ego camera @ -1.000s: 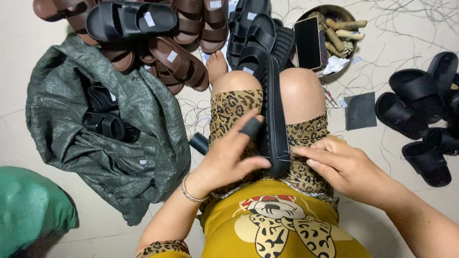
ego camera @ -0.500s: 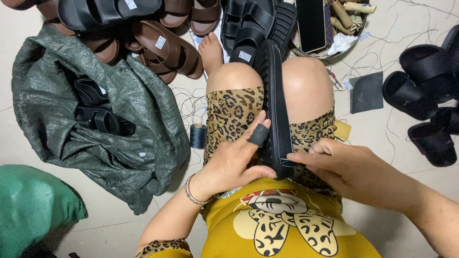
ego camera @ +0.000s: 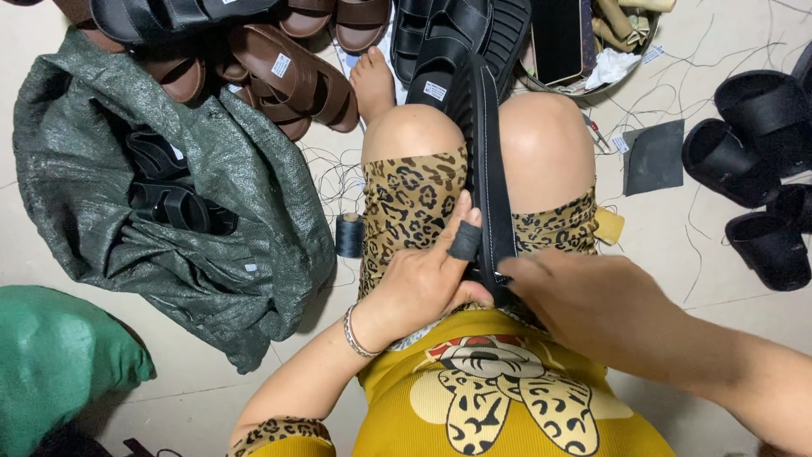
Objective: The person sits on the floor and sews a black sandal using a needle and thread. They hold the sandal on their lap, repeatedly pushing the needle through the sole and pulling the thread to stitch it.
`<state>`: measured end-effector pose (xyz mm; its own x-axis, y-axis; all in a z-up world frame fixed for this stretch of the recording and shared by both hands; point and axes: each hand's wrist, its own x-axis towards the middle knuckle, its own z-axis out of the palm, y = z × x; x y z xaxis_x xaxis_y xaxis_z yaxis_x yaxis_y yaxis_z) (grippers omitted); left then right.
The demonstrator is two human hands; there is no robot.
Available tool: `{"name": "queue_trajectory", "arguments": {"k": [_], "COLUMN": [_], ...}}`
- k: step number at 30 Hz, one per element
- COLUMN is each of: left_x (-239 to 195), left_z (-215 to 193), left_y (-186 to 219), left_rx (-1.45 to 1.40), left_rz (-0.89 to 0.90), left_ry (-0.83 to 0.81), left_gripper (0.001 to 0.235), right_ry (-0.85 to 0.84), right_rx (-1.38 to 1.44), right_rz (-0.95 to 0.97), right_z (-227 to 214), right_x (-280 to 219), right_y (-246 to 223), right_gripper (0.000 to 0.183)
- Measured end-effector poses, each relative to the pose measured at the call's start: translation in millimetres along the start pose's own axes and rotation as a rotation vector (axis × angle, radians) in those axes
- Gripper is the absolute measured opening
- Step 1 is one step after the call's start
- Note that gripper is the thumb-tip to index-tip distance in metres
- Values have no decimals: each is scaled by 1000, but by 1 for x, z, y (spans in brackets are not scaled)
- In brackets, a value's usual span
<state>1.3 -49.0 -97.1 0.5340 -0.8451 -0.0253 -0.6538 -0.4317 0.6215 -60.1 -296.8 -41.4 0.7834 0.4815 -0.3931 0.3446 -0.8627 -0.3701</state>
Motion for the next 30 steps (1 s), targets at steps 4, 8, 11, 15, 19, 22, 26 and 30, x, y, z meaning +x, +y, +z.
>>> {"name": "queue_trajectory", "arguments": {"k": [4,8,11,15,19,22,26,30], "left_x": [0,-2,-15,-11,-1,-10,-18,-14], "left_z": [-7,-43,-54,-38,-31,-28,-36,-36], "left_y": [6,16,12,19,52,34,14,20], "left_rx": [-41,-7,-1072,-1171,-511,-343,-464,-466], "left_rz": [-32,50,-36,-152,-92,-195,-287,-164], "left_ry": [68,284,104,-10,-102,48,143,426], "left_gripper": [94,41,33,15,11,24,23,17], "right_ry": [332,340,259,379,209,-227,-102,108], "right_rx": [-136,299,377,323,-331,-767,415,1121], "right_rz": [-142,-125,-21,-23,-139,-360,515,347], "right_z": [-6,-4,7,6,13,16,-12,7], "right_x": [14,5,-2,1,-21,-91,-92,-39], "right_y": [-5,8,9,2,5,52,67,32], "right_gripper": [18,28,35,31,42,89,55,16]}}
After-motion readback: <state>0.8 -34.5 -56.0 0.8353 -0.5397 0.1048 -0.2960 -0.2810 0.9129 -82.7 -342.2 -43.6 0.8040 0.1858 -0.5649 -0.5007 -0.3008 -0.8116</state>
